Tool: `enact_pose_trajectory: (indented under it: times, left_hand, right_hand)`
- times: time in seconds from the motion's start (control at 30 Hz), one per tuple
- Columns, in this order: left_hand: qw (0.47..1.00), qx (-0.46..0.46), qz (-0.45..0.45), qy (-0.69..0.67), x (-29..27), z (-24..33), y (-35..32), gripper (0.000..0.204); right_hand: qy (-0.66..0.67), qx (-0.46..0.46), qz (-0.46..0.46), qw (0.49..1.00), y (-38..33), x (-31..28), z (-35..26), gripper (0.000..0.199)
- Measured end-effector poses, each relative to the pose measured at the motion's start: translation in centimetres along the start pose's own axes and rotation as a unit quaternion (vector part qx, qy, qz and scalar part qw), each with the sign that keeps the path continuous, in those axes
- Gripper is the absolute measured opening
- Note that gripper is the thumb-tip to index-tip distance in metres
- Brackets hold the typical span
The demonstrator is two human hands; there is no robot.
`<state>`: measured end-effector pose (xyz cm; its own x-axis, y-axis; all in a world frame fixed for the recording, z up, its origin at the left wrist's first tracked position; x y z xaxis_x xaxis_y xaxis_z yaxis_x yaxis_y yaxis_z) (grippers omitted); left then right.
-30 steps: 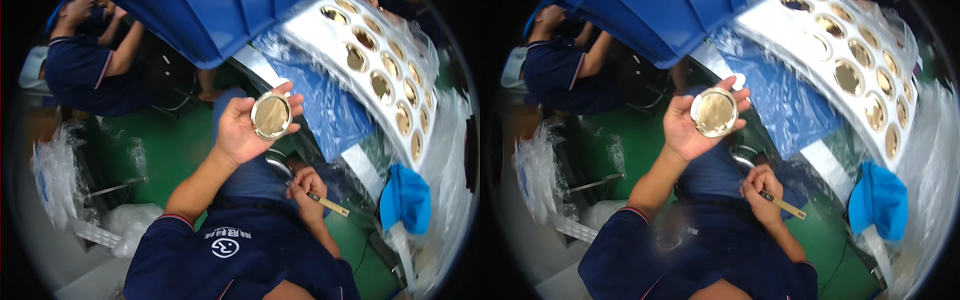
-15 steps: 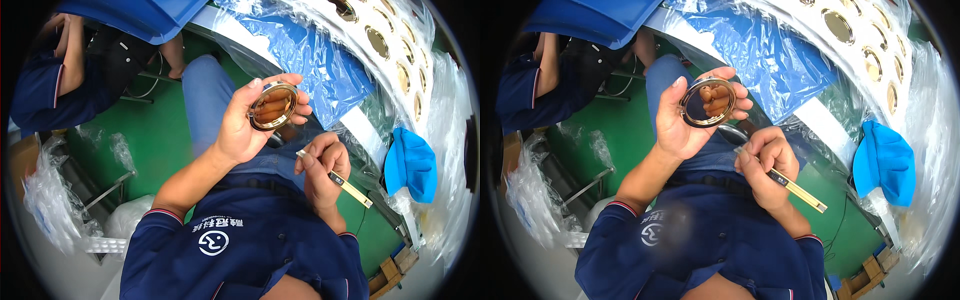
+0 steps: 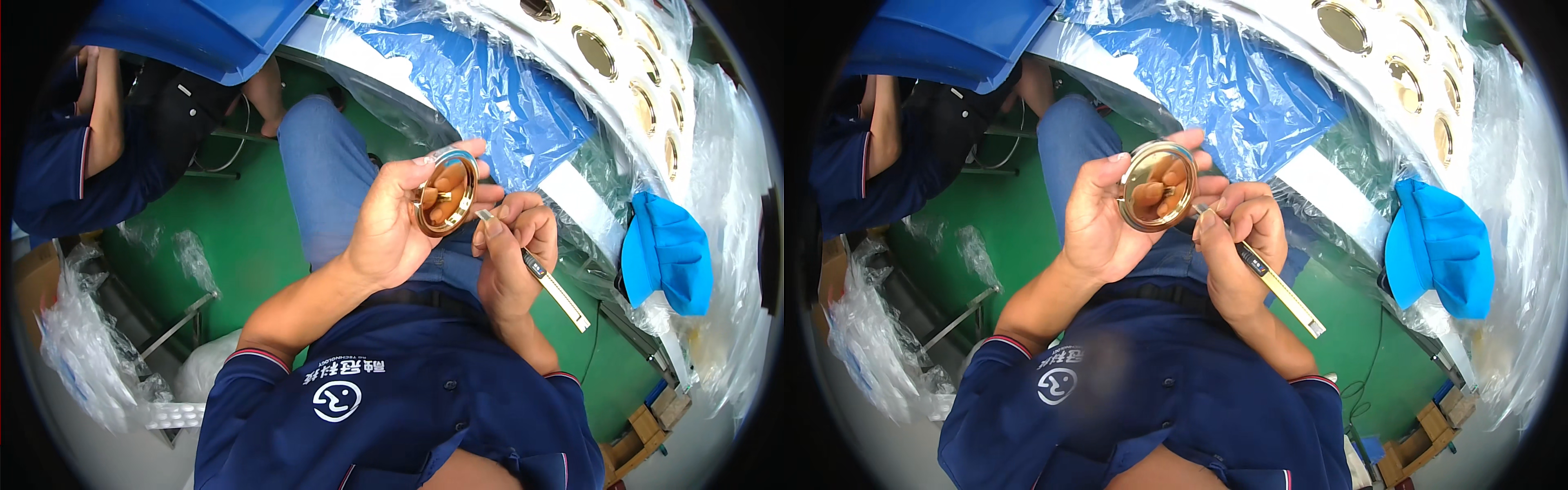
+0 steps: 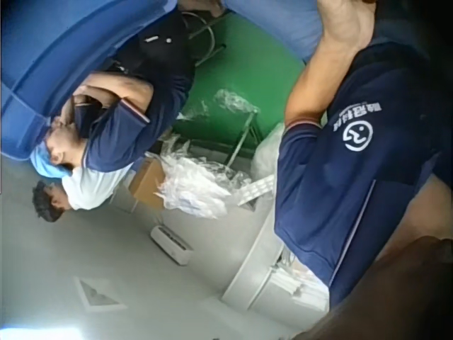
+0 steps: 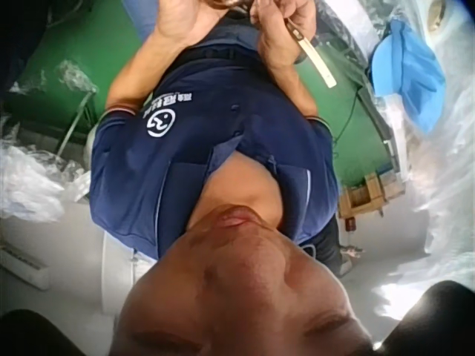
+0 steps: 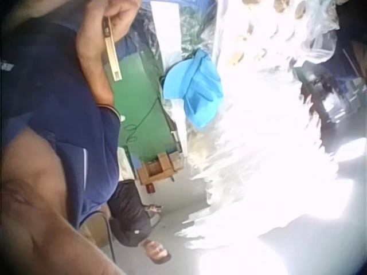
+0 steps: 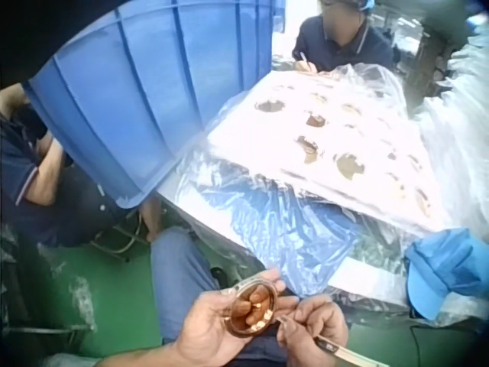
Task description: Manually assemble and inspect small circular electronic or mechanical components using specialized hand tools.
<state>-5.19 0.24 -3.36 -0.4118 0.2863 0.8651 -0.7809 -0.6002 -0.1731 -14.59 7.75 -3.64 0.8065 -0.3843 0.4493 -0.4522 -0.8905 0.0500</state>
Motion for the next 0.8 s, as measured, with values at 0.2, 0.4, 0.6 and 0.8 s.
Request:
enact_pose_trajectory:
  times: [0.2,0.4,0.6,0.8]
  left_hand:
    - [0.998,-0.026,0.028,0.047,-0.5,0.0,0.0,0.061]
    - [0.997,-0.027,0.063,0.041,-0.3,0.2,-0.3,0.058]
    - [0.997,-0.032,0.047,0.054,0.5,0.3,-0.4,0.060]
    - [0.996,-0.020,0.034,0.083,0.3,0.3,-0.6,0.059]
  right_hand:
    - [0.004,-0.013,-0.023,1.000,0.0,-0.3,-0.2,0.025]
    - [0.015,-0.017,-0.041,0.999,-0.1,0.1,-0.2,0.026]
    - [0.036,-0.013,-0.043,0.998,-0.2,0.4,-0.1,0.025]
    - [0.006,-0.025,-0.052,0.998,-0.6,0.8,0.0,0.025]
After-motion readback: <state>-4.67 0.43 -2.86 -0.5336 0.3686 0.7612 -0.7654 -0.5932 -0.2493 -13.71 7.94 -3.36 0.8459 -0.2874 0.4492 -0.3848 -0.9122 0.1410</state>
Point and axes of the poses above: each hand's wrist, its own y-axis towards the middle knuckle, its own x-axis out of the palm, z = x × y, the point moved 5 cm from there along y, towards the middle knuckle, and after that the axes turned 9 degrees about -z, right-handed, at the moved point
